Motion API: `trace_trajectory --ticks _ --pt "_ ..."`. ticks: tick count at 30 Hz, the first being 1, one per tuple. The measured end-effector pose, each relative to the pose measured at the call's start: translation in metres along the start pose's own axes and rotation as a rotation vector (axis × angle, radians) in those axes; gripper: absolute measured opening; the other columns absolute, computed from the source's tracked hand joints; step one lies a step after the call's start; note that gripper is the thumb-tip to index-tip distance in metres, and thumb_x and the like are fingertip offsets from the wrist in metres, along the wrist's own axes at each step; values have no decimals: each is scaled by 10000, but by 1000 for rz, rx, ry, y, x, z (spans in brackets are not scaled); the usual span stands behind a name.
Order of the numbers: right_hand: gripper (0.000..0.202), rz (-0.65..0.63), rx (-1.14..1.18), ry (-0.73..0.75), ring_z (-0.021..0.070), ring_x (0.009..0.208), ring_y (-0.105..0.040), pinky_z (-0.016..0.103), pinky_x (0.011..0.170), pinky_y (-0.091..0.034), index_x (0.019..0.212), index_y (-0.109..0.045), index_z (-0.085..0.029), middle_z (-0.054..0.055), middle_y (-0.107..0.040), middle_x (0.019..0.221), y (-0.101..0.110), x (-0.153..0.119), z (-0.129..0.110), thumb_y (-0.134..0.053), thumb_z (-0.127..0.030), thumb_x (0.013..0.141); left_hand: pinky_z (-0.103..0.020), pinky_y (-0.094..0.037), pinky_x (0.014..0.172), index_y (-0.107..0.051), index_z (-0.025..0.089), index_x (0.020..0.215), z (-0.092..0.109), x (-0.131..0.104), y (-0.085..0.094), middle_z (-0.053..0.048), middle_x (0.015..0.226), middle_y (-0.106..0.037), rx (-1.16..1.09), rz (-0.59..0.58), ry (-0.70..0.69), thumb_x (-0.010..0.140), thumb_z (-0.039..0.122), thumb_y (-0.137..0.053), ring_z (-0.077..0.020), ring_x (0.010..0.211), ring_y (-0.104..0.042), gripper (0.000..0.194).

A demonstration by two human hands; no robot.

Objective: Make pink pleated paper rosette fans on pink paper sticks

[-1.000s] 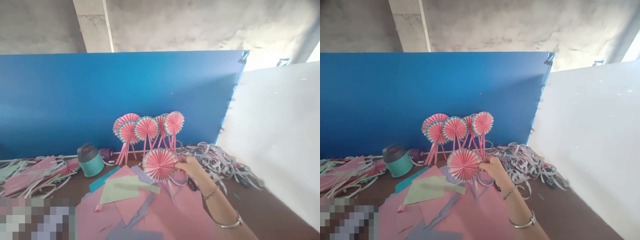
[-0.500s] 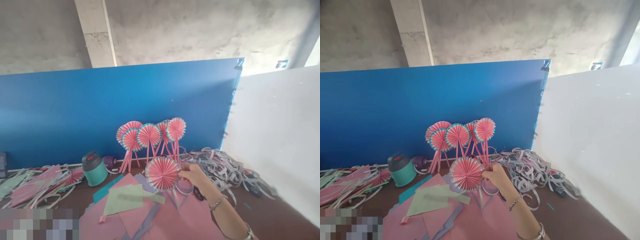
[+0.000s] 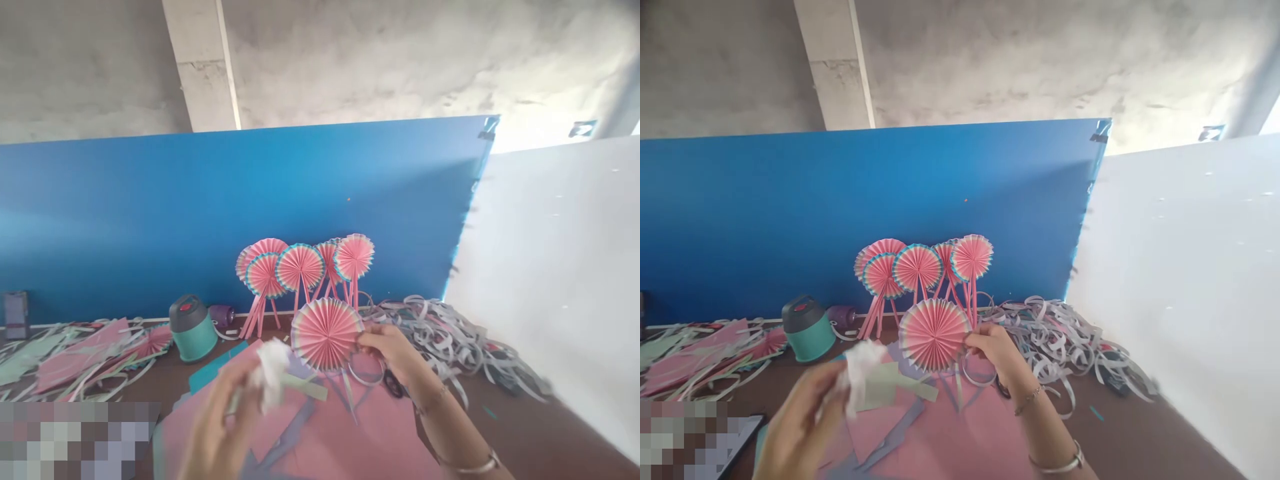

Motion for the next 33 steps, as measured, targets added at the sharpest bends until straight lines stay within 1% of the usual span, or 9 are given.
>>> trace_trajectory --ticks 3,6,8,10,13,16,25,30,33 --pt "106 -14 86 -28 97 525 -479 217 514 -350 528 -592 -144 5 -585 539 -6 -2 0 -612 -234 579 -420 -396 948 -652 257 946 -12 59 31 -55 1076 -638 377 108 -108 770 313 -540 -319 1079 -532 216" --pt "105 2 138 -83 86 495 -461 212 493 -344 519 -607 -148 5 -598 537 -9 -4 4 -627 -246 551 -507 -254 1050 -687 187 871 -28 88 43 -138 1235 -561 662 170 -203 710 287 -527 -389 1242 -388 248" --pt "94 3 160 -120 80 498 -460 206 498 -354 527 -620 -150 14 -625 571 -12 -5 8 -632 -242 540 -512 -212 1075 -683 173 975 -31 91 30 -153 1322 -500 611 140 -226 703 333 -561 -386 1305 -312 338" --pt "80 -17 181 -148 75 508 -465 196 505 -361 532 -627 -151 13 -635 589 -18 -5 14 -632 -231 539 -485 -265 1063 -644 176 1080 -28 86 1 -151 1321 -512 388 50 -170 685 409 -611 -351 1270 -391 461" --pt "81 -43 211 -171 71 490 -456 191 483 -345 511 -620 -153 -8 -590 530 -28 -3 23 -633 -229 538 -385 -433 939 -552 187 1222 -12 68 -77 -135 1260 -581 -145 -303 -20 701 490 -638 -297 1172 -522 609" --pt "100 -55 182 -184 72 480 -464 189 460 -327 487 -598 -149 -6 -577 507 -34 1 30 -633 -229 537 -319 -495 773 -640 171 1053 -9 59 -115 -112 1038 -698 -367 -295 158 695 503 -678 -264 962 -644 490" --pt "160 -144 48 -252 75 460 -506 170 397 -267 585 -567 -154 -1 -611 530 -37 -2 38 -694 -252 580 -230 -436 497 -670 172 805 -40 65 -118 -45 746 -727 -556 -152 341 580 416 -785 -182 614 -660 352" --pt "138 -198 -53 -236 93 517 -548 175 408 -285 645 -616 -149 17 -630 585 -40 -4 38 -649 -282 661 -218 -391 437 -666 163 784 -40 68 -117 -42 679 -711 -482 -253 342 636 442 -747 -175 551 -631 326" --pt "122 -274 -76 -106 125 696 -600 191 546 -408 763 -652 -167 19 -667 737 -47 -6 22 -634 -249 676 -239 -432 493 -675 173 820 -41 72 -116 -53 752 -727 -475 -256 315 654 431 -734 -204 634 -658 312"
Point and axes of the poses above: each hand's wrist, its own x-axis towards the middle knuckle, its own y-axis out of the back of the hand, z = x × y, the point moved 10 cm from there along x, towards the middle knuckle
